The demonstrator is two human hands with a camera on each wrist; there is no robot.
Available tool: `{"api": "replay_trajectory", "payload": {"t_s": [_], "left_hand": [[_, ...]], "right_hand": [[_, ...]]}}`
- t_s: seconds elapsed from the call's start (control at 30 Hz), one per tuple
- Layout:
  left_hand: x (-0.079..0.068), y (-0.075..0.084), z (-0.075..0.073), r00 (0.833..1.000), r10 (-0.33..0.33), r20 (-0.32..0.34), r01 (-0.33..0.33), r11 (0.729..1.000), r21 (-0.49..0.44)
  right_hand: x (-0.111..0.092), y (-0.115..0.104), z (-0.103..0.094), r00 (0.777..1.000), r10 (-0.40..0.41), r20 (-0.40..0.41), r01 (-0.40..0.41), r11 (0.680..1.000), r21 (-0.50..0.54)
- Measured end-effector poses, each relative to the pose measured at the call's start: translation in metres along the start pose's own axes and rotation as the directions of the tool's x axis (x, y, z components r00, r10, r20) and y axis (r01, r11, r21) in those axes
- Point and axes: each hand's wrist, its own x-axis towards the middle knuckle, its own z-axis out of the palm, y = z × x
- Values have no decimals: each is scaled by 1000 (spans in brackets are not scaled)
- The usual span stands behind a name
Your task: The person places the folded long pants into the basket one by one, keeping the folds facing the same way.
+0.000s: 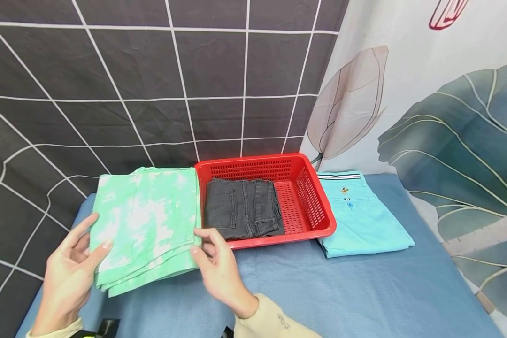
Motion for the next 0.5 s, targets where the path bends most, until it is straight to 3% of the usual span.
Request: {"api": "replay_trajectory", "payload": {"t_s": [0.17, 0.37, 0.5], "left_hand": [[0, 0, 8, 1000, 30, -1, -30, 1000, 8], [2, 0, 16, 999, 13, -32, -11, 998, 62], [3, 1, 21, 999, 11, -35, -10, 999, 44]], "right_hand": [[1, -3, -6, 1000, 24, -13, -24, 1000, -13], [5, -5, -10, 999, 28, -43, -28, 1000, -4], [7, -7, -15, 999, 28, -35, -27, 999, 24]]}}
